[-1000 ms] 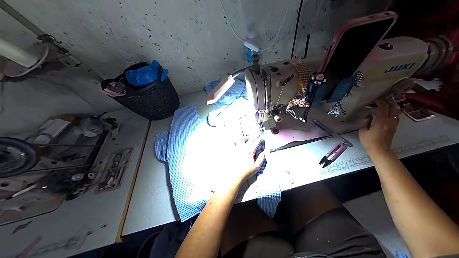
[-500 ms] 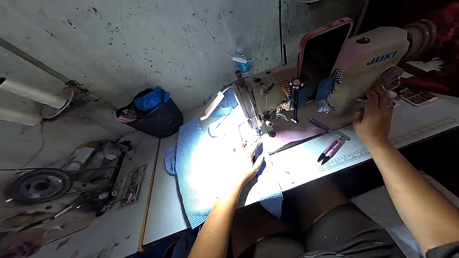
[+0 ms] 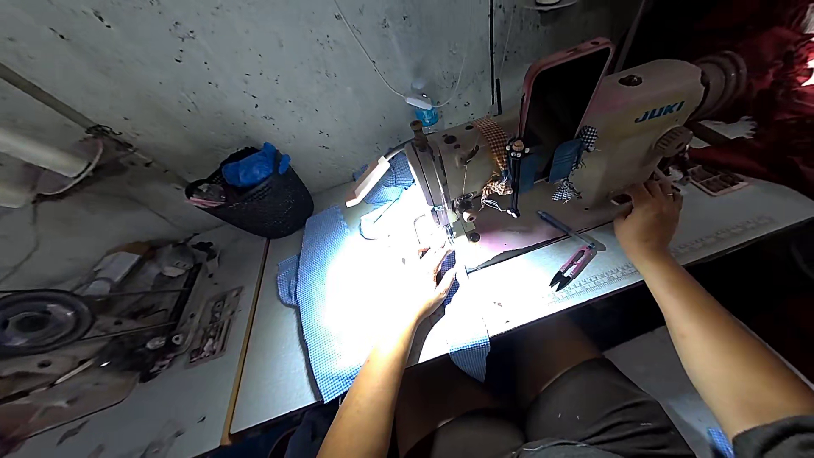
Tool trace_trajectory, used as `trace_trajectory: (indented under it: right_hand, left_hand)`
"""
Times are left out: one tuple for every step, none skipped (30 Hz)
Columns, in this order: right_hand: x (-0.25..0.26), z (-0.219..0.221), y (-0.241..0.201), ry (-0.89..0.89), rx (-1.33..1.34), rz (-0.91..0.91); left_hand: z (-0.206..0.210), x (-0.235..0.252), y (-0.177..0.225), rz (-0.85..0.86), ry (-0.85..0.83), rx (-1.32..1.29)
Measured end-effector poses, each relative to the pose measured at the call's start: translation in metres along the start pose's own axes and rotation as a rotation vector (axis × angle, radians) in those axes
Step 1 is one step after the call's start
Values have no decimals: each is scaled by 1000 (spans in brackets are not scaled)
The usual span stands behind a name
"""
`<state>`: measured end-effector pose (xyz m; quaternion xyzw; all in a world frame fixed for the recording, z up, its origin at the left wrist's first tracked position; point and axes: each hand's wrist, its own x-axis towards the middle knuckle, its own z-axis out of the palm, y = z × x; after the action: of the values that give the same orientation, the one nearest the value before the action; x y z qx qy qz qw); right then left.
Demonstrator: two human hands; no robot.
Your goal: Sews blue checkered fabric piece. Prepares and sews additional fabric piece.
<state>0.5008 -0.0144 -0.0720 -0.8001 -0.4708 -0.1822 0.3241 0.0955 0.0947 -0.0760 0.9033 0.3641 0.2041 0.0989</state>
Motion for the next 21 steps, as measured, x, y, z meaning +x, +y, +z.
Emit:
trace_trajectory:
  right_hand:
    - [0,0,-1,-1,-12,1]
    - [0,0,-1,-4,-18,3]
    - [0,0,-2,-9,-20,6]
    - [1,0,-3,-17,-19,9]
    - [1,-1,-3,-27,-17,12]
    - [0,-1,-3,-30,-19,15]
    - [0,-1,-3,-30,-23,18]
    - [0,-1,-3,-27,-30,17]
    - [0,0,-3,-22,-33,16]
    - [0,0,-3,-11,-35,14]
    - [-1,-1,-3,2,-30,11]
    - [-2,-1,-4,18,-23,8]
    - [-2,-1,-5,28,-20,5]
    - [-3,-2,-6,33,-20,3]
    - [-3,-2,-7,34,-19,1]
    - [-3,-2,-7,35,-16,0]
    - [-4,-2,-7,36,-11,-2]
    - [-4,-1,-6,40,-9,-7]
    - [-4,0,-5,42,-11,-15]
    - [-4,0,-5,41,-11,-20]
    - [-4,-1,-6,40,-10,-25]
  left_hand:
    - [0,0,0,-4,-8,3]
    - [0,0,0,-5,-14,8]
    - [0,-1,-1,1,-14,12]
    - [1,-2,-1,10,-7,3]
    - [0,-2,-1,13,-8,-7]
    - [0,-3,-1,13,-13,-5]
    - [-1,-4,0,11,-23,-2]
    - [-1,-4,0,9,-27,3]
    - [-1,-5,0,6,-32,13]
    - [-1,-5,0,12,-29,14]
    - [0,-5,0,20,-22,8]
    - [1,-6,-1,29,-17,6]
    - [2,-6,-2,36,-7,-7]
    - [3,-6,-3,35,2,-15]
    - [3,-6,-3,26,-5,-12]
    - [3,-6,-2,21,-11,-8]
    - [2,-6,-2,21,-11,-6]
    - [2,-6,-1,28,-3,-11]
    - [2,-6,-1,32,3,-13]
    - [1,-6,-1,26,-3,-5]
    - [2,-6,-1,22,-4,-5]
